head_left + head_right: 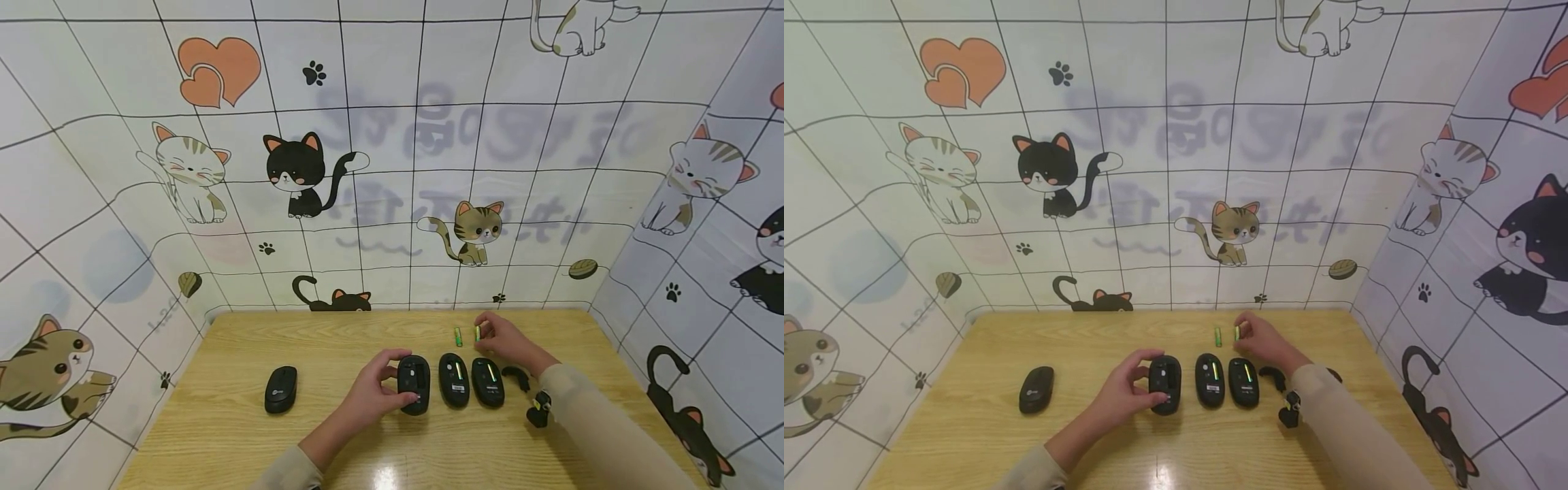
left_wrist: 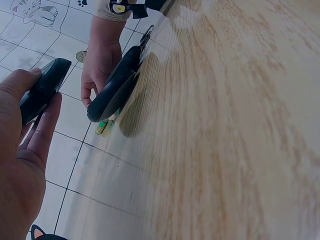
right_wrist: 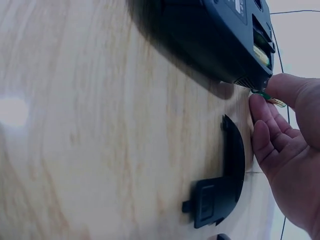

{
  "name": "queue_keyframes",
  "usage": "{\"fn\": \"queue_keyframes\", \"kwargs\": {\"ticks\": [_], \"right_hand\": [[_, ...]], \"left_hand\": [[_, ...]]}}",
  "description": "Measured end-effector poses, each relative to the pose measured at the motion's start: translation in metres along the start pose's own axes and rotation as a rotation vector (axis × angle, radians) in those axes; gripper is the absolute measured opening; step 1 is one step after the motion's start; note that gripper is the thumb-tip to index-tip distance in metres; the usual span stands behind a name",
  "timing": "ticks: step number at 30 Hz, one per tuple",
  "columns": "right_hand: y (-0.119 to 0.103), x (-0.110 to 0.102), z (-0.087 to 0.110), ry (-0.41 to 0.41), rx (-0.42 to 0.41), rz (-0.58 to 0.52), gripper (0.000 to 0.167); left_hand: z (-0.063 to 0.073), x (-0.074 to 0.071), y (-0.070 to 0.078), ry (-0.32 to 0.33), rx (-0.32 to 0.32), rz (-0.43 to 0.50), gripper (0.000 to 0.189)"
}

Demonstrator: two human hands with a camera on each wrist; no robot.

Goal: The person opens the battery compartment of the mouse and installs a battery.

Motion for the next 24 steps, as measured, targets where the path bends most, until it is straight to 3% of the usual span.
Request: {"fn": "queue_keyframes", "kwargs": {"ticks": [8,15,24], "right_hand": [[0.003,-0.006,0.002,0.071,-0.035,-0.059,0.037],[-0.016,-0.016,0.017,0.113,-0.104,-0.161,0.035],[-0.044,-0.009,0.04,0.1,-0.18,-0.226,0.032]], "left_hand": [[0.0,0.001,0.0,0.001,0.006,0.001,0.076],[-0.001,0.002,0.004,0.003,0.006,0.011,0.076],[-0.002,0.004,0.004,-0.003,-0.001,0.038,0.077]]}}
Point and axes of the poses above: each hand's wrist, its own z-axis away from the middle knuckle, its own x-axis out of the palm, y = z × x, the point moved 6 cm from there along -z, towards the middle knuckle, and after that the axes turned 13 degrees about x, right-handed, at the moved point
